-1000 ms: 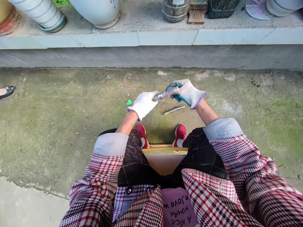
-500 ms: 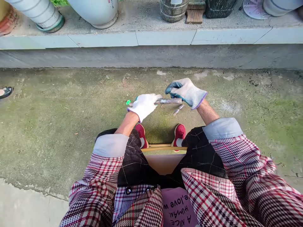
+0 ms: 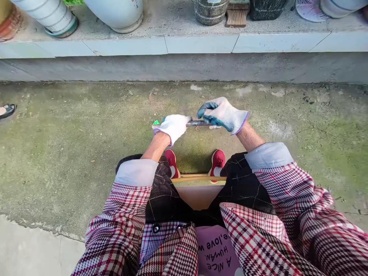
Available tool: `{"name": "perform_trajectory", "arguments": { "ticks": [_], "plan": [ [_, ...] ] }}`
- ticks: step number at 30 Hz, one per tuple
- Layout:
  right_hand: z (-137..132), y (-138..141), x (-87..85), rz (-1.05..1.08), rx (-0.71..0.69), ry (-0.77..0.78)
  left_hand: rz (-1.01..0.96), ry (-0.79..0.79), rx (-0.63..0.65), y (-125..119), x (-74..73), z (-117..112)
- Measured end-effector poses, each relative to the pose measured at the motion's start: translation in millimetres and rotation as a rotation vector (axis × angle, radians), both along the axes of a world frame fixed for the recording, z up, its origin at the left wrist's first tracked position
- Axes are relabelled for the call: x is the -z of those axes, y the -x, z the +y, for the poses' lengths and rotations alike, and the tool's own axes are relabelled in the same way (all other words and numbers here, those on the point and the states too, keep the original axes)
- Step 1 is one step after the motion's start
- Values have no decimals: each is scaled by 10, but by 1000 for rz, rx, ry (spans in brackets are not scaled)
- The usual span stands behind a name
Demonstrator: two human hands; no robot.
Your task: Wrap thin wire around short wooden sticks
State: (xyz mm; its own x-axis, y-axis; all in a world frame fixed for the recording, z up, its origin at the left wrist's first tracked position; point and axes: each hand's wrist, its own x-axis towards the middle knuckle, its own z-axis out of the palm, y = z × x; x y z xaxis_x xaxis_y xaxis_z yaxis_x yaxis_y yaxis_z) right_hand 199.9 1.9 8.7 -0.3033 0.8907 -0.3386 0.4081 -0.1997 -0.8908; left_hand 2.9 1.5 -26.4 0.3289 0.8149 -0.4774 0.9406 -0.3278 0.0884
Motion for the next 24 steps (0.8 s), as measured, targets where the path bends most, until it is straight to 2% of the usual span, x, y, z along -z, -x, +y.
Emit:
{"name": "perform_trajectory", "arguments": {
  "ticks": [3, 5, 10, 12, 14, 16, 19, 22, 24],
  "plan": [
    [127, -98, 90, -2, 104, -31, -91, -48, 79, 10, -43, -15],
    [176, -87, 180, 12, 100, -21, -192, -78, 60, 47, -49, -15],
    [88, 150, 336, 106, 60, 66, -492, -171, -188, 158, 23, 53],
    [-9, 245, 314, 104, -16, 65, -479, -201, -278, 189, 58, 89],
    [-97, 287, 239, 70, -125, 49, -354, -180, -310, 194, 85, 104],
    [-139, 261, 141, 17, -172, 26, -192, -123, -258, 167, 99, 91],
    [-78, 126, 39, -82, -88, -58, -47, -37, -83, 86, 89, 35],
    [70, -22, 57, -129, 41, -109, -86, -29, 48, 20, 48, -20],
    [155, -78, 119, -102, 93, -88, -166, -63, 59, 9, 26, -39]
  ]
}}
